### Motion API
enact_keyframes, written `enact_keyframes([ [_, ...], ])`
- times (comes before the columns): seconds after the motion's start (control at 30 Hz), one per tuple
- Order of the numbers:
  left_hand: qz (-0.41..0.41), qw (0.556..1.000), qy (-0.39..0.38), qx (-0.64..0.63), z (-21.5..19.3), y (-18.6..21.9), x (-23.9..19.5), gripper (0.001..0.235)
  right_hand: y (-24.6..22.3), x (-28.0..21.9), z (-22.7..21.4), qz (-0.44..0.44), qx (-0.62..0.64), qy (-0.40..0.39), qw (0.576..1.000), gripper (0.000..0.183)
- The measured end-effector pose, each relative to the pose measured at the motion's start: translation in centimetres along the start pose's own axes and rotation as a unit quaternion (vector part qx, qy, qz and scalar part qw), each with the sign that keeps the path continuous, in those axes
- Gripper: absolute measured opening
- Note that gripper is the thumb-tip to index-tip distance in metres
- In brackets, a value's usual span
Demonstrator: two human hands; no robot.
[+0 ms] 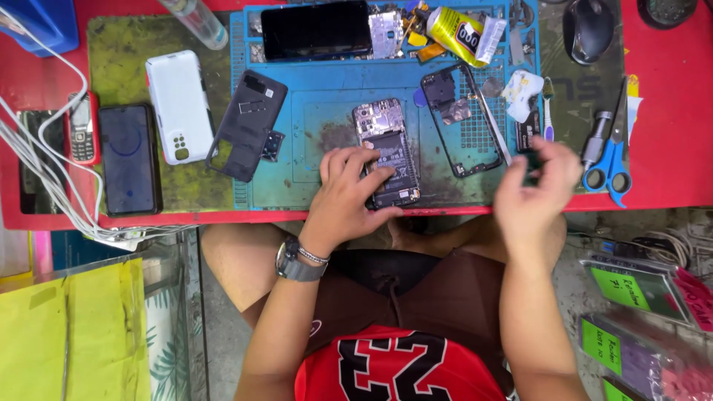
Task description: The person disassembles a smartphone on a workbench, using a screwdriver and tweezers to remove screws and internal components. They detach a small circuit board and set it aside while continuing to work on the phone's interior.
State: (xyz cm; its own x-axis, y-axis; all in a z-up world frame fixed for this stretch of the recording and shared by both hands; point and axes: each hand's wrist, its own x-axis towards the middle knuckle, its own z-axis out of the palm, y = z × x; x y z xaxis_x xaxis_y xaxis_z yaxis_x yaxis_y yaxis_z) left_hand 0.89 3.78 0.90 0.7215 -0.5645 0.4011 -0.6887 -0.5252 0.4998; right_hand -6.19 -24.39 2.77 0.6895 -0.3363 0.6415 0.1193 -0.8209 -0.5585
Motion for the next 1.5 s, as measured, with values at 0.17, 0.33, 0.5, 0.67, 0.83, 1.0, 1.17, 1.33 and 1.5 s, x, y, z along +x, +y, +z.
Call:
enact_keyframes([
  [0.17, 0.05, 0.998, -0.036, 0.003, -1.9, 0.5, 0.8, 0.06, 6.6, 0.6, -2.3, 0.042, -0.142, -0.031, 0.989, 0.029],
  [0.33, 0.039, 0.999, -0.028, -0.024, -1.7, 0.1, 0.9, 0.046, 9.7, 1.2, -4.0, 0.066, -0.282, -0.054, 0.956, 0.036],
  [0.5, 0.013, 0.998, 0.003, -0.056, -1.3, -0.1, 0.2, 0.03, 15.3, 0.8, -4.9, 0.16, -0.362, -0.123, 0.91, 0.016],
  [0.67, 0.007, 0.998, 0.012, -0.055, -1.4, -0.1, 0.3, 0.034, 8.9, 3.0, -6.0, 0.106, -0.236, -0.14, 0.956, 0.015],
  [0.83, -0.003, 0.998, 0.018, -0.056, -1.2, 0.1, 0.1, 0.03, -2.6, 1.8, -2.4, 0.141, 0.243, -0.132, 0.951, 0.03],
  [1.0, 0.001, 0.996, 0.077, -0.038, 1.3, -1.4, -0.8, 0.034, -3.4, -4.3, 5.3, 0.091, 0.395, -0.14, 0.903, 0.078],
  [1.17, 0.024, 0.995, 0.096, 0.007, 1.2, -0.5, -0.2, 0.024, -1.8, -5.2, 7.8, 0.078, 0.387, -0.109, 0.912, 0.068],
  [1.33, 0.075, 0.993, 0.086, 0.043, 1.6, 0.9, 1.1, 0.014, -2.0, -5.0, 7.8, 0.083, 0.375, -0.106, 0.917, 0.066],
  [1.5, 0.105, 0.988, 0.023, 0.115, 0.8, 1.6, 2.5, 0.017, -1.7, -5.0, 8.0, 0.096, 0.382, -0.099, 0.914, 0.069],
])
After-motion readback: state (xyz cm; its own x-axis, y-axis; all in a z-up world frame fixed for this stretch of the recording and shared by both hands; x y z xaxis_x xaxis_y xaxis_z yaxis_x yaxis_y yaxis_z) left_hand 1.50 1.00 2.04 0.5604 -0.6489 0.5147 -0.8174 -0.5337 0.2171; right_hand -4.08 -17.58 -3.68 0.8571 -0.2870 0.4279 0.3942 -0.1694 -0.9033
